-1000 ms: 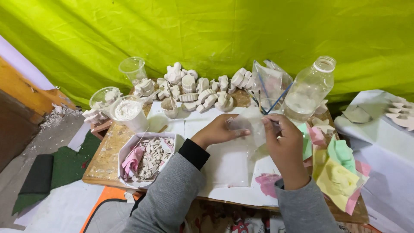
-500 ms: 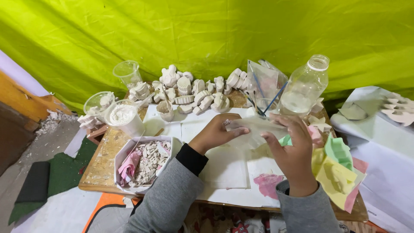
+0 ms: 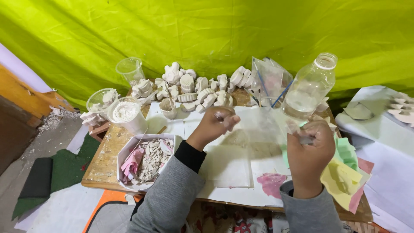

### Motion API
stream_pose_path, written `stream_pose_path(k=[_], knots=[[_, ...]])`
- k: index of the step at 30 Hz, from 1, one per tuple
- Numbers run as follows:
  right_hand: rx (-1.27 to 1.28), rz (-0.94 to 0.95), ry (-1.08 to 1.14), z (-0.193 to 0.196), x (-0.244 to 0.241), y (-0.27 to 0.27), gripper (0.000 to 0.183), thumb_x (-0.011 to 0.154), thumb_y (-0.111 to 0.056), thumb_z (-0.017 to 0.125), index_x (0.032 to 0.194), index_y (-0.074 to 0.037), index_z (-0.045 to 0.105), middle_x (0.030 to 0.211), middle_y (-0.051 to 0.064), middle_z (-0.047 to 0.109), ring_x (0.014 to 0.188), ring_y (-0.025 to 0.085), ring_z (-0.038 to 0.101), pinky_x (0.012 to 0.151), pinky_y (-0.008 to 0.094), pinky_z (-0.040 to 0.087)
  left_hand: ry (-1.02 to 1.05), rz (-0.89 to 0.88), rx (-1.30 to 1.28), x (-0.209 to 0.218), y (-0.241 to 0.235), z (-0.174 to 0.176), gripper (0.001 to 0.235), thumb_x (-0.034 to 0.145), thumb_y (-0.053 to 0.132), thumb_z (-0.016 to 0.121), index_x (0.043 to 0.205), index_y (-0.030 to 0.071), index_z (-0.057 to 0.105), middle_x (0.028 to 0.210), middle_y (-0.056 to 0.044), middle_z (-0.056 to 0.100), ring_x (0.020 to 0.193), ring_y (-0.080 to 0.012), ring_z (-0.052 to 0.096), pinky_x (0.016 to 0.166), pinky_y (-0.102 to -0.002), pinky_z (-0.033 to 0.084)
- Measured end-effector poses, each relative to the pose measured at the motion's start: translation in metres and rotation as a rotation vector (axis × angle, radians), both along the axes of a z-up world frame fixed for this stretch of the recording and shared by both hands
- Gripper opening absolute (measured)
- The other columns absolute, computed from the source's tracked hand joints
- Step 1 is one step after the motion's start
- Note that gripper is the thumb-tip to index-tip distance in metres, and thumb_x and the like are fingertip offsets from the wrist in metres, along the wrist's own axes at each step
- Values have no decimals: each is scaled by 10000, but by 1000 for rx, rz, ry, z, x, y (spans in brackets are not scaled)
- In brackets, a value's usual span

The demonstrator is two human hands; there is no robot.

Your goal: The person places small white clay figurines into clear plastic bags one at a time. They pick up each figurine from the table, insert it into a bag, and set the bag aside. The process is repeated for several items.

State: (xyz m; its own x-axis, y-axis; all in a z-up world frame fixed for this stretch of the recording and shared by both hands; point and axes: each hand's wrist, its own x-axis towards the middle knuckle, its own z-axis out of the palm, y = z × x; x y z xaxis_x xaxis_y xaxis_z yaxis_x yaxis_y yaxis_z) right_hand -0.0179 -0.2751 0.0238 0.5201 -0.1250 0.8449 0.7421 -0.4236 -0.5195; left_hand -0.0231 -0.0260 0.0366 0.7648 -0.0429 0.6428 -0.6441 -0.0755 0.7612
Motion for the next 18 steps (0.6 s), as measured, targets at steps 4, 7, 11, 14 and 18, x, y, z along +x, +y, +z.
stream_pose_path(k=[4, 7, 11, 14, 18], knots=[[-59, 94, -56, -11, 9, 9, 267, 716, 158, 667, 730, -21, 470, 712, 153, 554, 685, 355, 610, 698, 375, 466, 251, -384, 76, -6, -22, -15, 113, 884, 92, 759, 926, -1, 710, 776, -128, 678, 687, -182, 677, 646, -335, 566], [-64, 308, 259, 9, -15, 24, 245, 868, -51, 803, 839, 8, 567, 757, 146, 608, 720, 300, 688, 663, 356, 563, 258, -343, 123, -11, -29, -3, 387, 853, 151, 816, 1157, -14, 643, 971, -165, 658, 902, -277, 686, 800, -451, 592], [-113, 556, 421, 20, -21, 30, 156, 980, -38, 652, 839, -16, 589, 717, 77, 610, 681, 185, 681, 685, 352, 603, 238, -339, 113, 7, -24, -29, 504, 818, 187, 859, 1216, 9, 604, 970, -117, 646, 918, -236, 657, 860, -436, 572], [-114, 643, 410, 26, -25, 29, 262, 1060, -108, 540, 830, -24, 633, 756, 87, 645, 802, 150, 672, 792, 376, 597, 242, -294, 64, 11, -24, -39, 348, 880, 126, 809, 1163, 23, 634, 925, -79, 667, 893, -177, 650, 847, -388, 571], [-149, 502, 360, 22, -23, 27, 252, 1072, -117, 554, 866, -11, 655, 770, 110, 656, 785, 197, 687, 792, 381, 588, 210, -246, 35, 14, -23, -44, 193, 927, 84, 740, 1100, 17, 686, 891, -127, 704, 852, -200, 671, 817, -397, 579]])
